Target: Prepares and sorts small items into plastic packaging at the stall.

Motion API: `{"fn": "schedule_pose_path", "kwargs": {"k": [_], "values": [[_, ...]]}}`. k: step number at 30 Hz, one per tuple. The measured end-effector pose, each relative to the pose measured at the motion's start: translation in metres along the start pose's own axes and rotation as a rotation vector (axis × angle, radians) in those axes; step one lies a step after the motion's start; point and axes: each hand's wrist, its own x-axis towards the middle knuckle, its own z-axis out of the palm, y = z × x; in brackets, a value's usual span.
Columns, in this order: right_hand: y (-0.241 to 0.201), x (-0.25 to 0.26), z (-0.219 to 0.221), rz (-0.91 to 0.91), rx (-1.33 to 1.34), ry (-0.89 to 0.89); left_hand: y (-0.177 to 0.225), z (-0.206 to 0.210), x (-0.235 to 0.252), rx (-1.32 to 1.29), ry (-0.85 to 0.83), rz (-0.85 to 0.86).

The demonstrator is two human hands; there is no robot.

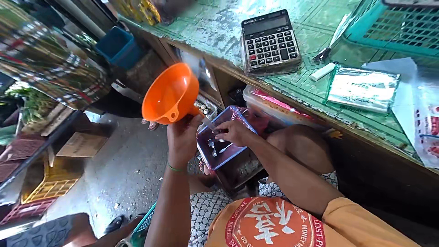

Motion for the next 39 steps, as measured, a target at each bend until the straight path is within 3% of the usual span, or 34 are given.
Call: {"fn": "schedule_pose_path", "kwargs": {"k": [5, 8, 10, 14, 18, 21, 25, 27, 30, 34, 36, 39], "values": [[-0.004, 0.001, 0.000, 0.040, -0.099, 0.020, 0.008, -0.008, 0.002, 0.028, -0.022, 0.083], [-0.005, -0.003, -0.012, 0.096, -0.239, 0.014, -0.006, -0.006, -0.004, 0.027, 0.001, 0.040], [-0.017, -0.014, -0.025, 0.077, -0.223, 0.120, -0.026, -0.004, -0.008, 0.025, -0.007, -0.010], [-0.078, -0.047, -0.043, -0.281, -0.098, 0.418, -0.065, -0.003, -0.027, 0.072, -0.077, -0.123], [-0.115, -0.046, -0.035, -0.418, -0.306, 0.254, -0.085, -0.003, -0.052, 0.243, -0.134, -0.186], [-0.096, -0.021, -0.027, -0.377, -0.500, 0.181, -0.105, -0.009, -0.061, 0.191, -0.124, -0.239], [-0.056, -0.003, -0.013, -0.113, -0.310, 0.223, -0.136, -0.017, -0.078, 0.239, -0.144, -0.538], [-0.017, 0.012, -0.002, 0.064, -0.252, 0.297, -0.149, -0.021, -0.087, 0.280, -0.093, -0.603], [0.062, 0.031, 0.022, 0.319, -0.247, 0.298, -0.141, -0.024, -0.093, 0.231, 0.051, -0.601], [0.148, 0.029, 0.059, 0.537, -0.280, 0.163, -0.126, -0.031, -0.092, 0.249, 0.102, -0.516], [0.165, 0.025, 0.061, 0.620, -0.307, 0.061, -0.118, -0.033, -0.088, 0.268, 0.109, -0.472], [0.151, 0.023, 0.055, 0.643, -0.263, 0.074, -0.101, -0.034, -0.083, 0.240, 0.139, -0.406]]}}
